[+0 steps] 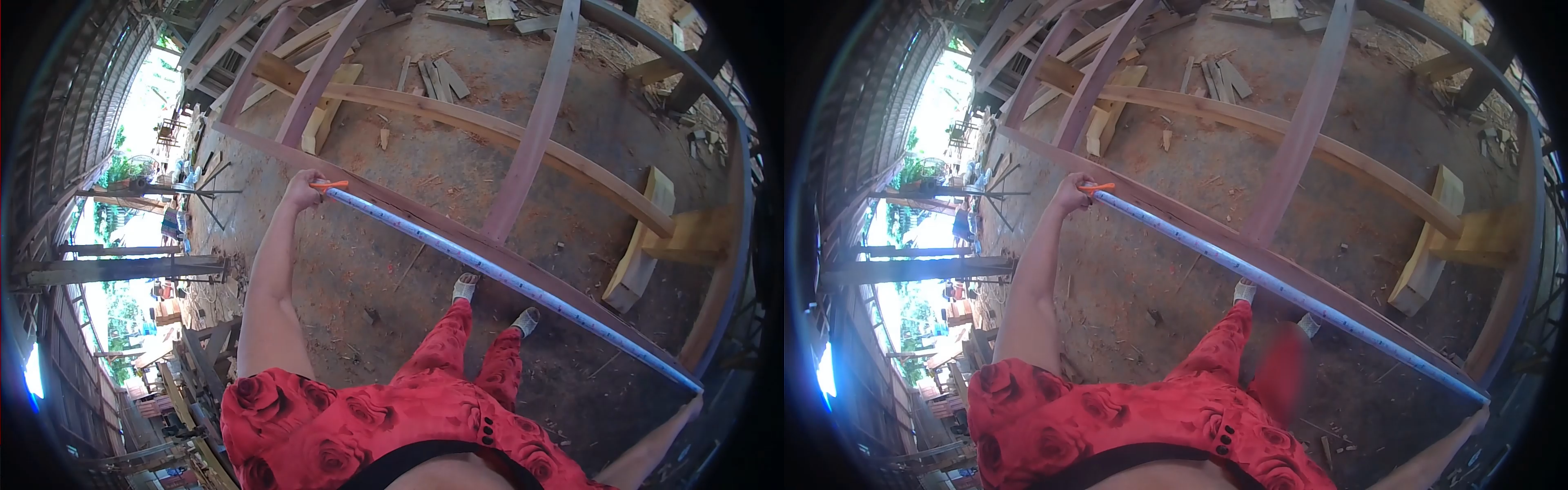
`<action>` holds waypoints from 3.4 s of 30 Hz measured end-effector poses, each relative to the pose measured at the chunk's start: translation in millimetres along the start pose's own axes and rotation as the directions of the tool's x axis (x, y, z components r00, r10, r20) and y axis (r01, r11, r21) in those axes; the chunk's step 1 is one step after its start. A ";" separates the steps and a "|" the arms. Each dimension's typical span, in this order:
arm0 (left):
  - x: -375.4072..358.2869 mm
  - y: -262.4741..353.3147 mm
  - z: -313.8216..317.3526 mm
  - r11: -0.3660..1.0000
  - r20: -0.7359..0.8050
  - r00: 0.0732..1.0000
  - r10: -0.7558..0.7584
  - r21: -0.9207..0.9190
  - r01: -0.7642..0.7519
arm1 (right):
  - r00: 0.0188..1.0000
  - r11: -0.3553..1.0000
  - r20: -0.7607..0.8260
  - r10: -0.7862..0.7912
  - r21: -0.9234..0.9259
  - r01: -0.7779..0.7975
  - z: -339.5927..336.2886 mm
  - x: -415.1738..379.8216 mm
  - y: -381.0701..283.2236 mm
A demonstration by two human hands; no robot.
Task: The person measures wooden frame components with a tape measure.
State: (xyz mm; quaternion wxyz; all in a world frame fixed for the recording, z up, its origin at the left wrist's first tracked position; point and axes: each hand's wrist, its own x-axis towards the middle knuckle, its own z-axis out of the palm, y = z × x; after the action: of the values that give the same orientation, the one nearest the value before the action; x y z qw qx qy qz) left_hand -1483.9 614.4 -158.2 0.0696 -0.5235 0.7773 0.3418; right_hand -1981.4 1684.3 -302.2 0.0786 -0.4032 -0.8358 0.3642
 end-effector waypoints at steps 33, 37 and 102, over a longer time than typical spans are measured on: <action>3.9 -21.9 5.3 0.725 0.076 0.831 0.551 0.449 -0.522 | 0.957 0.930 -0.203 -0.206 -0.345 0.127 -6.0 -59.4 -29.0; 6.2 -26.8 4.7 0.759 0.108 0.864 0.492 0.433 -0.486 | 0.960 0.988 -0.237 -0.148 0.011 0.155 1.1 -83.4 -39.6; -246.8 -22.0 91.7 0.160 0.189 0.949 0.251 -0.975 0.152 | -0.483 0.228 0.566 -0.668 0.774 0.591 87.3 -877.9 -180.2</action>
State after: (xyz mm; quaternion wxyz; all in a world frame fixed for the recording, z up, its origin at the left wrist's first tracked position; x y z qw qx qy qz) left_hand -1378.7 854.1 -122.7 -0.1774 -0.3564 0.3648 0.8417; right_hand -1548.1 920.9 -101.6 -0.2203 0.5339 -0.7095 0.4037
